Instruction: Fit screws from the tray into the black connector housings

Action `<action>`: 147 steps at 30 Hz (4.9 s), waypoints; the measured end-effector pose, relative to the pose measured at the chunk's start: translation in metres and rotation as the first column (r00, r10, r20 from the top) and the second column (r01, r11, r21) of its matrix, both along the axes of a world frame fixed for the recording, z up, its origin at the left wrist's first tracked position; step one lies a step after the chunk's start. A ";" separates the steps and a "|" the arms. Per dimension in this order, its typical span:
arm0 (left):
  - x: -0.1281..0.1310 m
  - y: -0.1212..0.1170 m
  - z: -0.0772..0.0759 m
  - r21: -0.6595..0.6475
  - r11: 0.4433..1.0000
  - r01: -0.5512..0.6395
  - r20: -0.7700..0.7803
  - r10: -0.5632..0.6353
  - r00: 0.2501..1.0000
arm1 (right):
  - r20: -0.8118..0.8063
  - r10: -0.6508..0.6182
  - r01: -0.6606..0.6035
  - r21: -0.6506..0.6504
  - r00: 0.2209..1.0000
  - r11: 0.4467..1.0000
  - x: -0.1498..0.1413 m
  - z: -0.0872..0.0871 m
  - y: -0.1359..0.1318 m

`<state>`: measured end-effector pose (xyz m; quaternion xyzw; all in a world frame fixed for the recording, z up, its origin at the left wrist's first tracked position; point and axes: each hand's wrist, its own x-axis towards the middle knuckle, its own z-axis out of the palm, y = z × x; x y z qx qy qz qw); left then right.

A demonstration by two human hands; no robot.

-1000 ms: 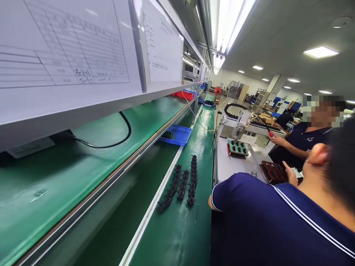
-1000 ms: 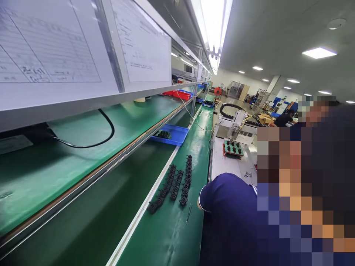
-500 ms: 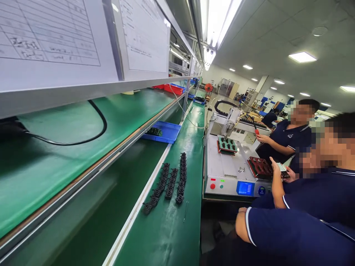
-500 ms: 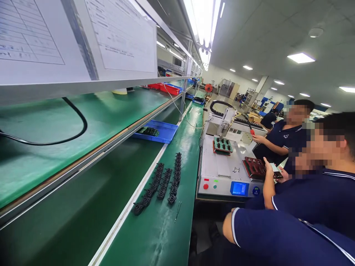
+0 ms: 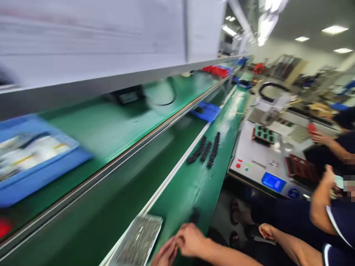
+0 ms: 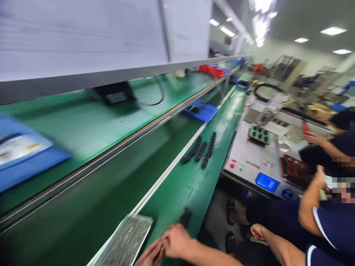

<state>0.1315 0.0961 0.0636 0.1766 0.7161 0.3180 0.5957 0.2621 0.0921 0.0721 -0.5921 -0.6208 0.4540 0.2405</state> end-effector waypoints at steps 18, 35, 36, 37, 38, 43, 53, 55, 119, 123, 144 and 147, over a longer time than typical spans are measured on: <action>0.000 -0.070 -0.105 0.278 0.896 0.346 -0.406 -0.217 0.888 | -0.303 -0.685 0.511 -0.486 0.663 0.709 0.060 -0.142 -0.060; 0.016 -0.015 -0.109 0.144 0.740 0.657 -0.529 -0.504 0.683 | -0.082 -0.498 0.469 -0.238 0.863 0.851 0.059 -0.160 -0.052; 0.017 -0.014 -0.110 0.140 0.738 0.660 -0.540 -0.502 0.676 | -0.053 -0.468 0.448 -0.211 0.882 0.869 0.059 -0.159 -0.052; 0.018 -0.014 -0.111 0.136 0.739 0.660 -0.549 -0.498 0.671 | -0.027 -0.444 0.431 -0.195 0.896 0.881 0.059 -0.158 -0.051; 0.018 -0.013 -0.112 0.131 0.741 0.658 -0.558 -0.494 0.667 | -0.005 -0.432 0.423 -0.185 0.902 0.887 0.059 -0.157 -0.051; 0.021 -0.009 -0.113 0.109 0.735 0.669 -0.575 -0.502 0.646 | 0.015 -0.445 0.440 -0.186 0.895 0.879 0.060 -0.156 -0.051; 0.015 0.001 -0.131 0.027 0.828 0.560 -0.258 -0.535 0.804 | -0.111 -0.515 0.474 -0.262 0.850 0.840 0.065 -0.163 -0.050; 0.016 -0.001 -0.136 -0.025 0.884 0.466 -0.130 -0.465 0.876 | -0.128 -0.533 0.482 -0.292 0.836 0.826 0.064 -0.163 -0.050; 0.022 -0.085 -0.141 0.321 0.946 0.054 0.051 -0.074 0.996 | 0.589 0.105 -0.394 0.388 0.802 0.833 0.063 -0.090 0.017; 0.029 -0.081 -0.145 0.336 0.940 0.062 0.035 -0.078 0.996 | 0.626 0.141 -0.454 0.373 0.767 0.809 0.059 -0.090 0.017; 0.008 -0.096 -0.090 0.311 0.799 0.515 0.342 -0.600 0.724 | 0.392 0.333 -0.481 0.383 0.858 0.788 0.077 -0.064 -0.080; 0.006 -0.088 -0.103 0.298 0.765 0.571 0.166 -0.630 0.758 | 0.409 0.253 -0.410 0.361 0.877 0.837 0.079 -0.080 -0.084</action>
